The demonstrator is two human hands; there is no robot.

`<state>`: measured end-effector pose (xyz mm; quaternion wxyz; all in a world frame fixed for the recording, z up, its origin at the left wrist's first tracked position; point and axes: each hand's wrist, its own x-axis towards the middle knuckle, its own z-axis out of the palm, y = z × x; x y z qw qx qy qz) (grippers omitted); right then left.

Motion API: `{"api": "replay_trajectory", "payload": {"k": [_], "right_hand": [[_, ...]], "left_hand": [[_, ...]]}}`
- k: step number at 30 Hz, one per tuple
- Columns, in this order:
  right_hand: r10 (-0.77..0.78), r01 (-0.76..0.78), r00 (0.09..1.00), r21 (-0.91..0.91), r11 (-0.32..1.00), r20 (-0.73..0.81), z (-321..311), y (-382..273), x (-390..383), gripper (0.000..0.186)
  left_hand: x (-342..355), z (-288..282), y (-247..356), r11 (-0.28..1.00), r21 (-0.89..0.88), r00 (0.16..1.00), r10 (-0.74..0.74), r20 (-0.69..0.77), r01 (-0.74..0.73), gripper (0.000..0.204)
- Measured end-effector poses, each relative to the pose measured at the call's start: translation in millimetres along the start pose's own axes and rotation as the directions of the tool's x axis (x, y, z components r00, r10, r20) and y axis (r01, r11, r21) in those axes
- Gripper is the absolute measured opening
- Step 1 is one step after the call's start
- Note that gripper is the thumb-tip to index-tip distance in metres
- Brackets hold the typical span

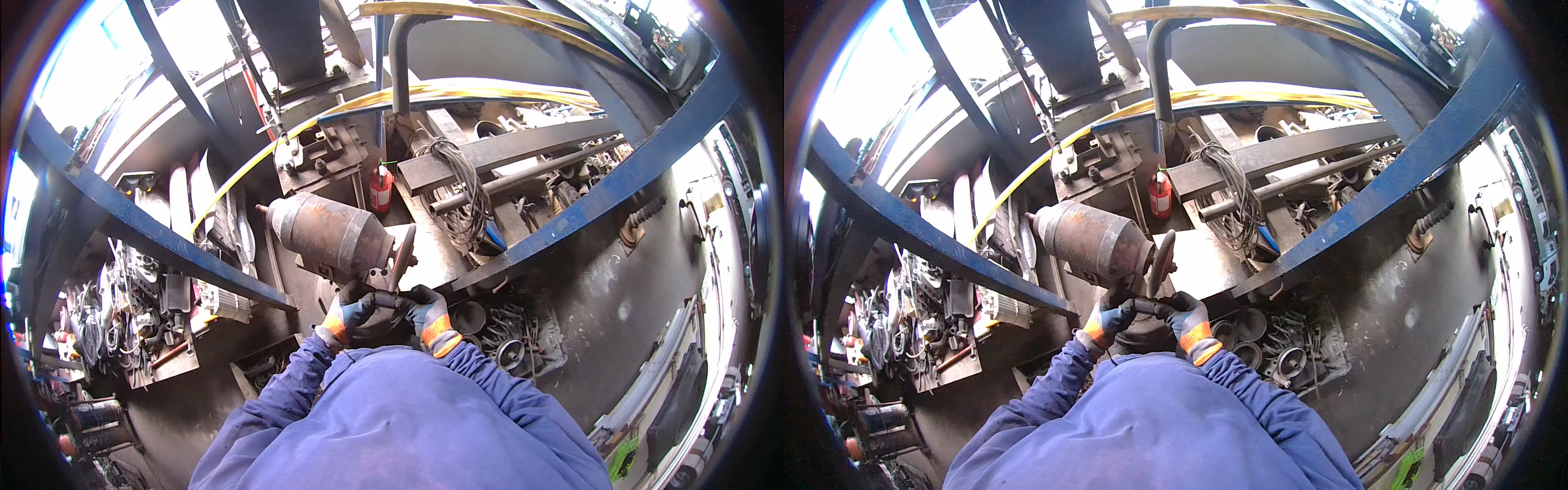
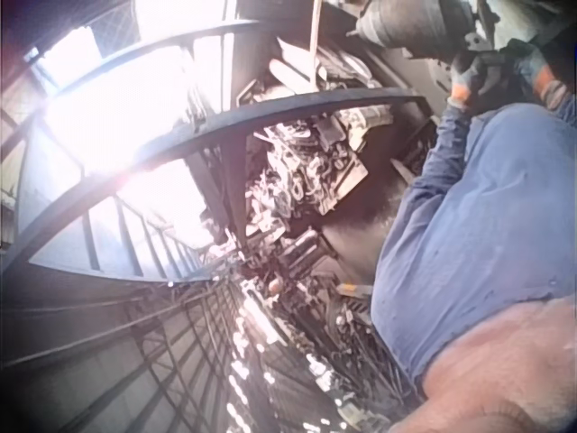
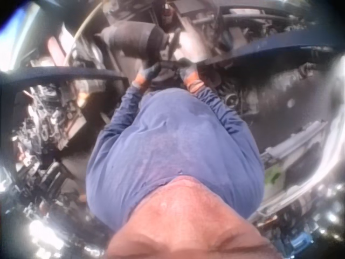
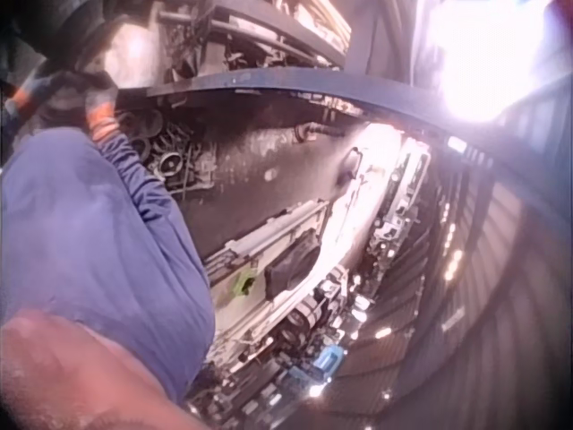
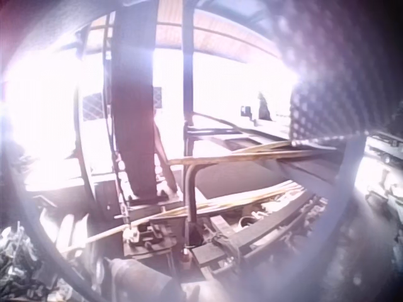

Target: The person uses a bench grinder to smooth the edges of a small metal part. They repeatedly rotate the part and press it against the grinding wheel, then briefly inspect it before continuing. The person also briefly walks to a nearby table to pick up another small item before returning to the grinder.

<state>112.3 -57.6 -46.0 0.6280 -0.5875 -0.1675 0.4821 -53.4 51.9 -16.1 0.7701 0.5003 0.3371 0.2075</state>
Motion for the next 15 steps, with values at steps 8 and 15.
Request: {"api": "replay_trajectory", "payload": {"k": [8, 15], "right_hand": [[-0.046, 0.045, 0.998, -0.015, 0.999, -0.05, 11.8, -1.9, -6.3, 0.016], [-0.117, 0.111, 0.992, -0.109, 0.988, -0.052, 16.9, -5.7, -12.3, 0.013]], "left_hand": [[3.7, -5.4, 9.1, 0.999, -0.036, 1.0, 0.003, 0.016, -0.002, 0.024], [7.9, -9.9, -2.7, 0.999, 0.005, 0.999, 0.036, 0.026, -0.036, 0.021]]}}
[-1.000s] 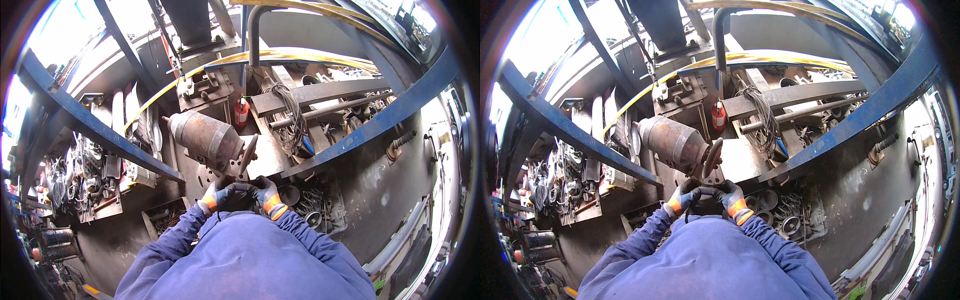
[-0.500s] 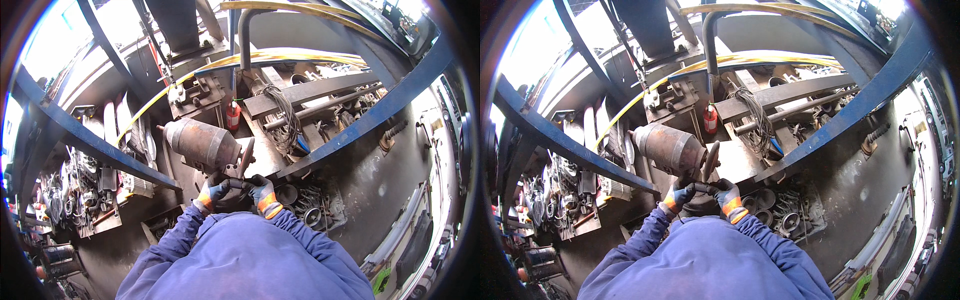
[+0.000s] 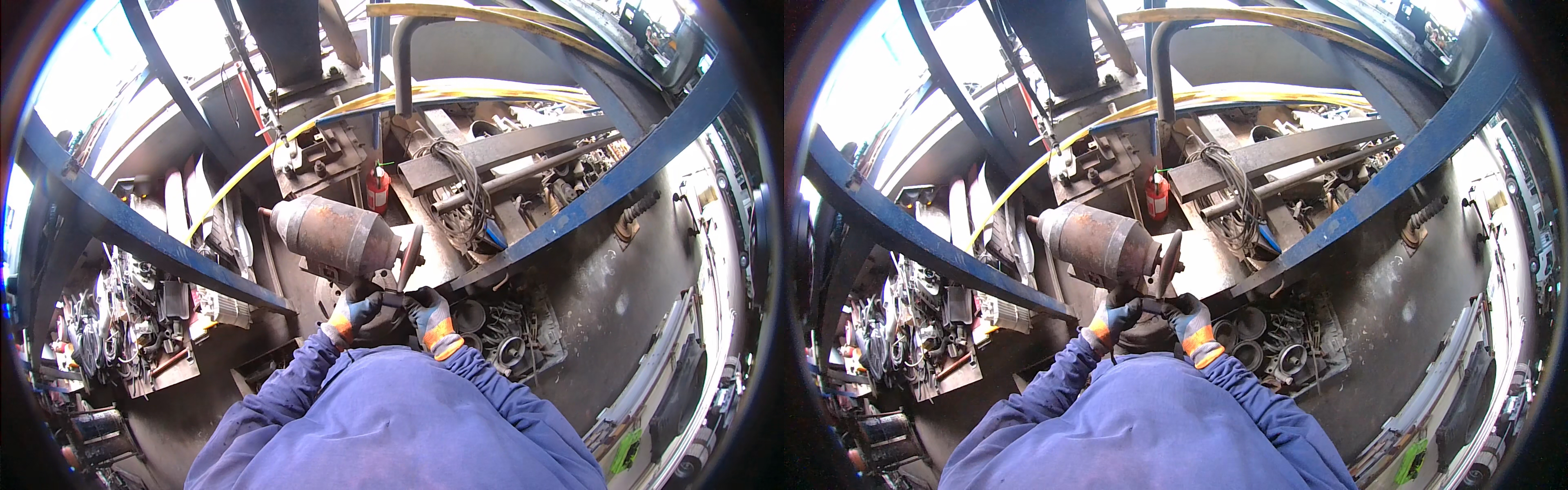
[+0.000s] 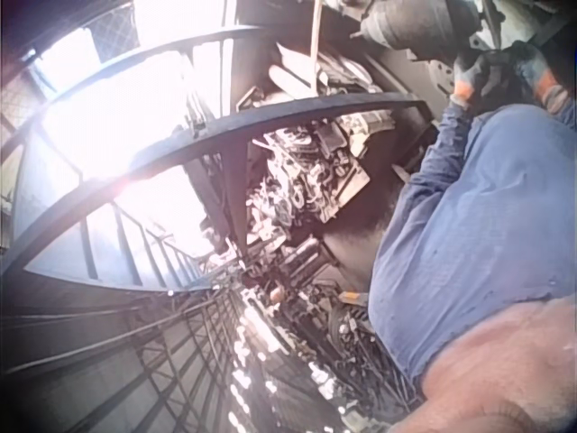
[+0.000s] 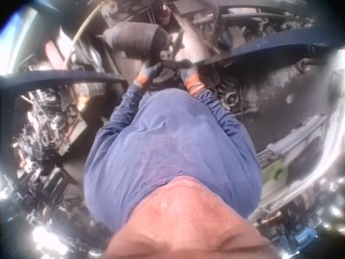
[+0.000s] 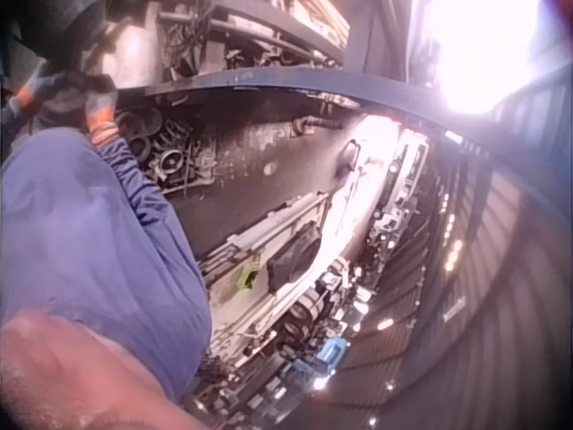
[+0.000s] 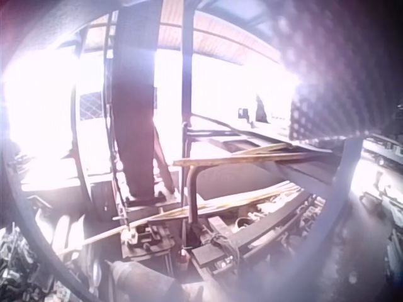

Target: The person uses a bench grinder to smooth the edges of a small metal part. They repeatedly rotate the part and press it against the grinding wheel, then briefly inspect it before continuing. The person also briefly walks to a nearby table to pick up another small item before returning to the grinder.

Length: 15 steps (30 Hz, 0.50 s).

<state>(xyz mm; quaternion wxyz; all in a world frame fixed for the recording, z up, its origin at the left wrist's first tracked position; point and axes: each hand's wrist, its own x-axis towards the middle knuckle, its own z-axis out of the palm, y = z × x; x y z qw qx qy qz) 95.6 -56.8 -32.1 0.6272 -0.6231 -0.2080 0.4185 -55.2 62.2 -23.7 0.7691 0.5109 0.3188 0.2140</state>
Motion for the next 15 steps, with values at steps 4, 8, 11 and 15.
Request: {"api": "replay_trajectory", "payload": {"k": [4, 8, 11, 15], "right_hand": [[-0.147, 0.145, 0.989, -0.075, 0.987, -0.026, -2.3, 22.7, 8.6, 0.014], [-0.127, 0.126, 0.992, -0.074, 0.989, -0.011, -4.2, 20.7, 7.1, 0.015], [-0.06, 0.06, 0.998, -0.047, 0.997, 0.002, -3.0, 7.2, 3.1, 0.015], [-0.059, 0.059, 0.998, -0.017, 0.998, 0.004, -3.5, 6.6, 2.9, 0.013]], "left_hand": [[-0.2, -0.1, 3.4, 0.991, -0.121, 0.998, -0.061, 0.016, 0.062, 0.023], [0.7, 0.1, -2.0, 0.995, -0.093, 0.999, -0.047, -0.01, 0.045, 0.023], [1.5, -1.3, -4.8, 0.998, -0.052, 1.0, -0.024, -0.004, 0.024, 0.023], [2.5, 3.1, -4.7, 0.999, -0.04, 1.0, -0.021, -0.004, 0.021, 0.023]]}}
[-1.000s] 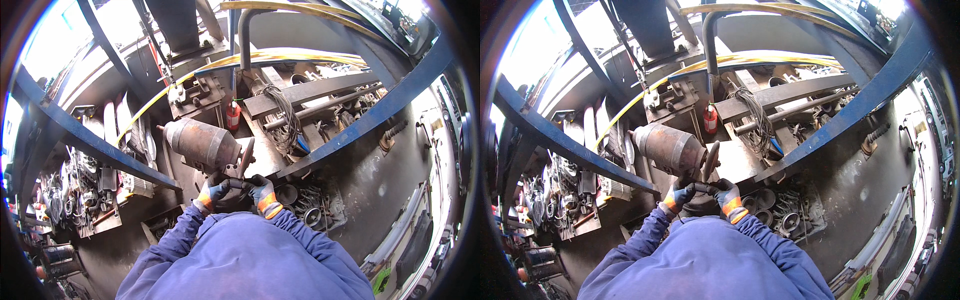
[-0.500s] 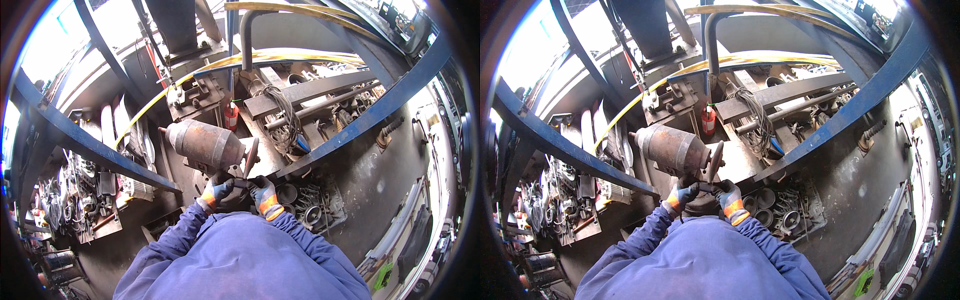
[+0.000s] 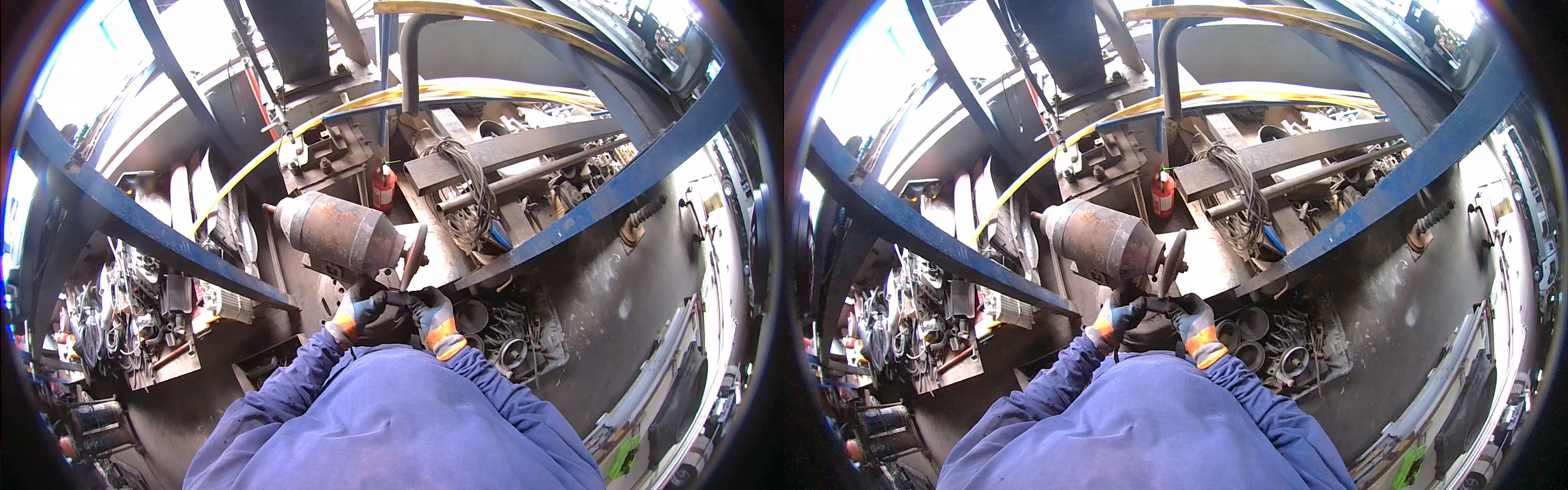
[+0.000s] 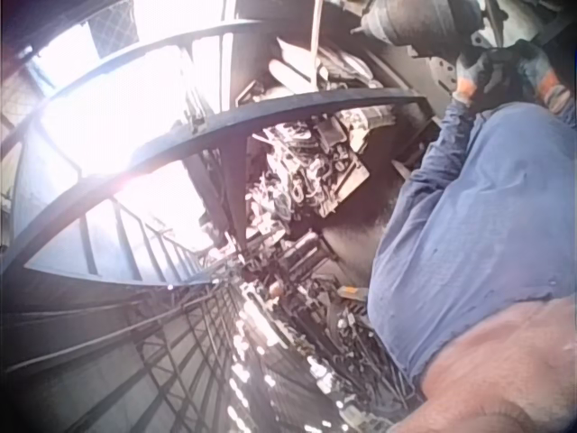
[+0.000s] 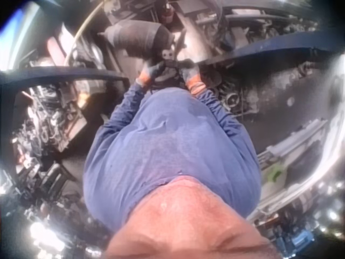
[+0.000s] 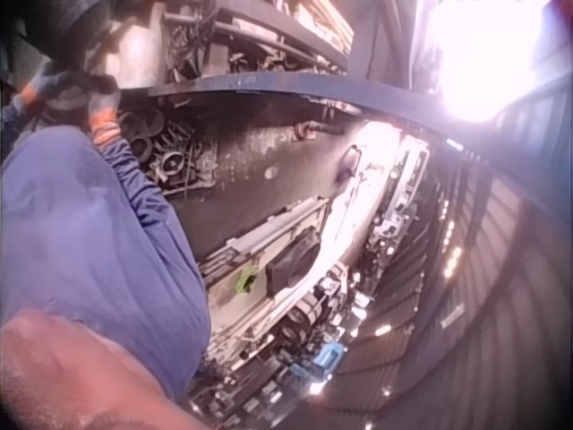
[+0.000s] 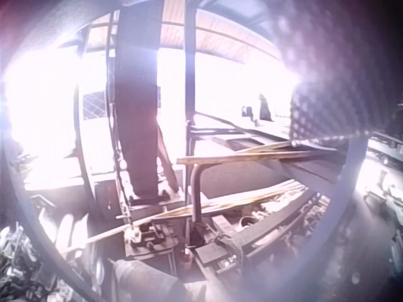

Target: The person uses a bench grinder to smooth the edges of a small metal part. They repeatedly rotate the part and press it against the grinding wheel, then briefly inspect it before continuing. The person also briefly walks to a nearby table to pick up another small item before returning to the grinder.

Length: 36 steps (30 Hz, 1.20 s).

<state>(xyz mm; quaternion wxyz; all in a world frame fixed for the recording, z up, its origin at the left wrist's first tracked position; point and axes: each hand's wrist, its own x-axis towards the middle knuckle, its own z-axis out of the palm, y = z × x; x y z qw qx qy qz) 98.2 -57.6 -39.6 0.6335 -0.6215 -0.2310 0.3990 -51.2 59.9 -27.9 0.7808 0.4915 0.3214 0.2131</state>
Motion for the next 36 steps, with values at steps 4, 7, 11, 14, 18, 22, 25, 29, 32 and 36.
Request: {"api": "replay_trajectory", "payload": {"k": [4, 7, 11, 14, 18, 22, 25, 29, 32, 36], "right_hand": [[0.014, -0.014, 1.0, 0.059, 0.998, -0.002, 0.3, 0.1, -0.5, 0.01], [0.034, -0.034, 0.999, 0.015, 0.999, 0.012, -0.7, -5.6, -0.2, 0.009], [0.025, -0.025, 1.0, -0.003, 1.0, 0.002, -8.2, 7.0, 4.4, 0.01], [-0.039, 0.04, 0.999, -0.055, 0.998, 0.008, -14.4, 15.8, 8.4, 0.014], [0.021, -0.019, 1.0, -0.106, 0.994, 0.018, -16.6, 9.4, 8.7, 0.016], [0.077, -0.075, 0.997, -0.067, 0.995, 0.023, -16.6, -3.4, 6.2, 0.016], [0.117, -0.116, 0.993, -0.067, 0.991, 0.006, -17.9, -8.9, 4.6, 0.015], [0.091, -0.091, 0.996, -0.013, 0.996, 0.016, -20.6, 2.1, 6.1, 0.016], [0.038, -0.037, 0.999, -0.04, 0.999, 0.024, -20.3, 1.5, 6.9, 0.017], [-0.027, 0.035, 0.998, -0.137, 0.99, 0.059, -26.4, -1.4, 10.0, 0.016]], "left_hand": [[1.7, -2.3, -1.2, 0.999, -0.047, 1.0, -0.024, 0.016, 0.025, 0.018], [0.1, 2.5, -0.1, 0.998, -0.033, 0.999, -0.05, -0.011, 0.05, 0.022], [-0.5, 5.8, -1.2, 0.995, 0.062, 0.997, -0.072, -0.032, 0.074, 0.024], [0.0, 7.0, -2.2, 0.994, 0.049, 0.995, -0.095, -0.025, 0.096, 0.025], [-3.0, 16.1, 5.1, 0.997, 0.043, 0.997, -0.058, -0.053, 0.06, 0.025], [-4.0, 17.8, 8.1, 0.998, 0.004, 0.997, -0.069, -0.024, 0.07, 0.025], [-5.0, 28.5, 13.5, 0.998, 0.059, 0.998, 0.021, -0.052, -0.018, 0.026], [-3.9, 25.9, 8.2, 0.997, 0.077, 1.0, 0.006, -0.011, -0.005, 0.027], [1.6, 19.4, -5.7, 0.993, 0.111, 0.999, 0.042, 0.006, -0.042, 0.028], [-2.1, 25.9, 0.4, 0.998, 0.051, 0.999, 0.032, 0.004, -0.032, 0.028]]}}
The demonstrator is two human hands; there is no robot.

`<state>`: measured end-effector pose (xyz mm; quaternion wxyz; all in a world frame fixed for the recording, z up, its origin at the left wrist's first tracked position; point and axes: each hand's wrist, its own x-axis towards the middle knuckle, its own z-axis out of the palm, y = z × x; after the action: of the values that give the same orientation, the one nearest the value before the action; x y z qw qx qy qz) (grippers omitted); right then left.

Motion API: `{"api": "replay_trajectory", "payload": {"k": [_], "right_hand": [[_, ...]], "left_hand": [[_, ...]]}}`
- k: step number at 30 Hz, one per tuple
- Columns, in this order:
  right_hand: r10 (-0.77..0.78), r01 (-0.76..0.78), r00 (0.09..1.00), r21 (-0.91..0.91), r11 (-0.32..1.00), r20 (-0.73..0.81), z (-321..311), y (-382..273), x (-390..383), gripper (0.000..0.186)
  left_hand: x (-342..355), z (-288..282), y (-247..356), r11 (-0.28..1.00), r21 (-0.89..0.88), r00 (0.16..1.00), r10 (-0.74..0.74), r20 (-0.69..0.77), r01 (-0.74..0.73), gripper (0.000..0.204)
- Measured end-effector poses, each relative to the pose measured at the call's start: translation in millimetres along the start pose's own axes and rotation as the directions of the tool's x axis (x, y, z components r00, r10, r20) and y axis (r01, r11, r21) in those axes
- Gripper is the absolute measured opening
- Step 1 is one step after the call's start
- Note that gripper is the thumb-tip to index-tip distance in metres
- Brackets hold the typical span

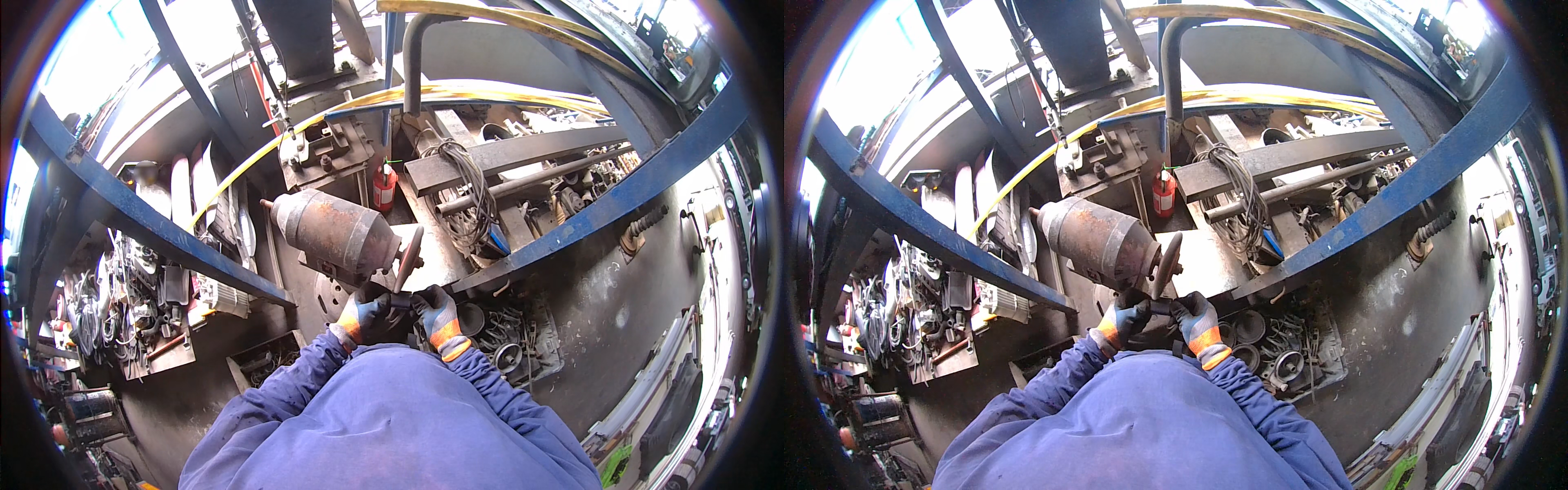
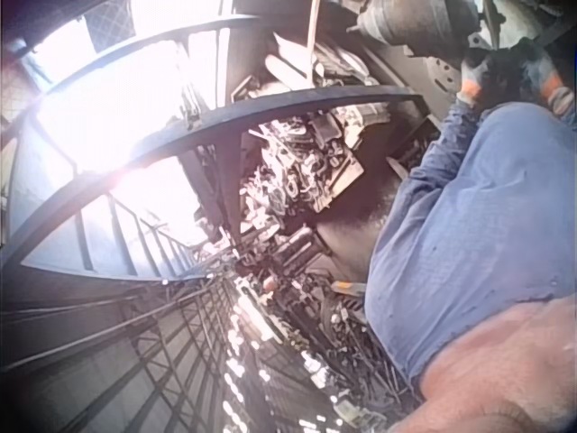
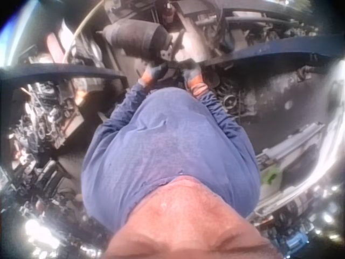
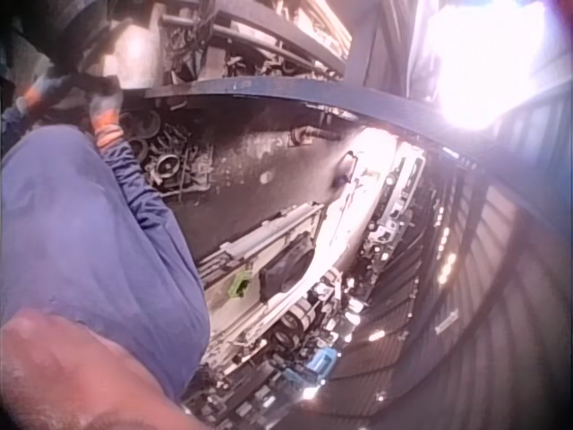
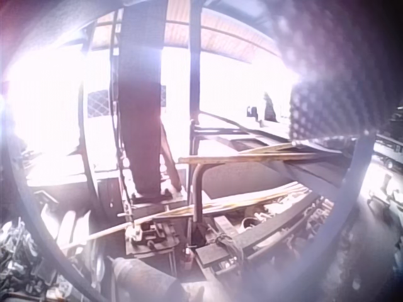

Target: The person uses a bench grinder to smooth the edges of a small metal part. They repeatedly rotate the part and press it against the grinding wheel, then briefly inspect it before continuing. The person also briefly walks to a nearby table to pick up another small item before returning to the grinder.

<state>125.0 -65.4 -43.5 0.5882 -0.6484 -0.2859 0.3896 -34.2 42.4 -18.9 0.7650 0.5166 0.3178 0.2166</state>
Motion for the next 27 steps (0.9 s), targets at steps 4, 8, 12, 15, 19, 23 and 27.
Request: {"api": "replay_trajectory", "payload": {"k": [4, 8, 12, 15, 19, 23, 27], "right_hand": [[0.031, -0.029, 0.999, 0.049, 0.998, -0.026, -0.4, 6.2, 1.4, 0.015], [-0.001, 0.001, 1.0, 0.021, 1.0, -0.022, -0.8, 5.5, 2.2, 0.014], [0.042, -0.041, 0.999, 0.095, 0.995, -0.002, 0.1, 6.2, 3.3, 0.013], [0.017, -0.017, 1.0, 0.055, 0.998, 0.001, 2.9, 3.4, 3.6, 0.011], [0.021, -0.022, 1.0, 0.027, 0.999, 0.017, 6.9, -0.1, 3.9, 0.008], [0.019, -0.02, 0.999, 0.034, 0.999, 0.032, 10.2, 4.3, 4.9, 0.009], [0.088, -0.089, 0.995, 0.017, 0.996, 0.051, 14.0, 1.2, 5.8, 0.012]], "left_hand": [[1.6, 1.4, -1.1, 1.0, 0.006, 1.0, -0.031, -0.006, 0.031, 0.027], [0.8, 3.3, -0.4, 1.0, -0.01, 1.0, -0.023, -0.016, 0.023, 0.027], [-3.1, 7.4, 8.8, 0.997, -0.058, 0.999, -0.046, -0.023, 0.045, 0.027], [-2.3, 2.2, 8.5, 1.0, 0.003, 1.0, 0.008, 0.016, -0.008, 0.028], [-2.4, -6.0, 3.2, 0.999, 0.028, 0.999, -0.029, -0.013, 0.03, 0.027], [-3.9, -12.7, -2.2, 0.997, 0.006, 0.996, -0.077, -0.044, 0.077, 0.029], [-9.4, -11.7, 8.3, 0.991, -0.044, 0.989, -0.13, -0.065, 0.128, 0.034]]}}
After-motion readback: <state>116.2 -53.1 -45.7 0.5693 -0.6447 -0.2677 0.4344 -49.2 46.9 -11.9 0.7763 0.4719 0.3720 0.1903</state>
